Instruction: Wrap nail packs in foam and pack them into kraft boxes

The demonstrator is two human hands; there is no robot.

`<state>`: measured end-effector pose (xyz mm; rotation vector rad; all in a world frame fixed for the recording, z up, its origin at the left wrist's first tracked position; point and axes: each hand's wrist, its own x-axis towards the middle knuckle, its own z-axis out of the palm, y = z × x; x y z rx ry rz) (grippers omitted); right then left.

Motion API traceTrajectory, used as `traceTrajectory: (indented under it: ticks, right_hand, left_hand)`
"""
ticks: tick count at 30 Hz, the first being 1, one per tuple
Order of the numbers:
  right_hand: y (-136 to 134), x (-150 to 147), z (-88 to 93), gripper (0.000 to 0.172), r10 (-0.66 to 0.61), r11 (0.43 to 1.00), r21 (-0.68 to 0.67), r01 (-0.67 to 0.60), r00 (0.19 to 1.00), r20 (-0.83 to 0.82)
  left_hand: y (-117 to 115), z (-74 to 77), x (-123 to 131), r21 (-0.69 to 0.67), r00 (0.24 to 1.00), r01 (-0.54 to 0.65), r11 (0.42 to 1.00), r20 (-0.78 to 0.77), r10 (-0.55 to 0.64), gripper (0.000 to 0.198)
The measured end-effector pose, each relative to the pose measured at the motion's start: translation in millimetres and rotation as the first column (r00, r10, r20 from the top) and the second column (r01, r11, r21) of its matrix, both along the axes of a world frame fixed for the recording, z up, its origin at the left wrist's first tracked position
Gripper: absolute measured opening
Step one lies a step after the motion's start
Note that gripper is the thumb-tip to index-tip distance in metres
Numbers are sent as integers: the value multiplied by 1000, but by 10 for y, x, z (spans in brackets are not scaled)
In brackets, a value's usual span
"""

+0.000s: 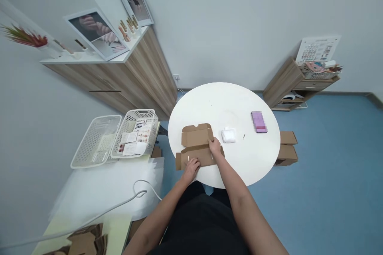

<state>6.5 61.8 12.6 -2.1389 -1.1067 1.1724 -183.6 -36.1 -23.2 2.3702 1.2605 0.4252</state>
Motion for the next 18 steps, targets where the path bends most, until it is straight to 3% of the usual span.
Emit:
traceTrajectory:
  ticks: [7, 12, 14, 18]
  right_hand:
    - [-71, 65, -61, 20, 76, 996, -47, -77, 997, -26]
    - [-44, 97, -94, 23, 100, 994, -35, -101, 995, -19]
    - [-30, 104, -89, 22, 109, 994, -25, -110, 994, -10]
    - [-70, 125, -49, 17, 130, 992, -8, -129, 991, 31]
  left_hand:
    - [230, 155, 47, 126, 973, 120, 985, -211, -91, 10]
    - [381, 245, 76, 29, 956, -2, 1000, -292, 11, 93]
    - [399, 237, 67, 5, 953, -2, 1000, -302, 4, 103]
    - [394, 208, 47, 2, 954, -1, 1000, -300, 2, 103]
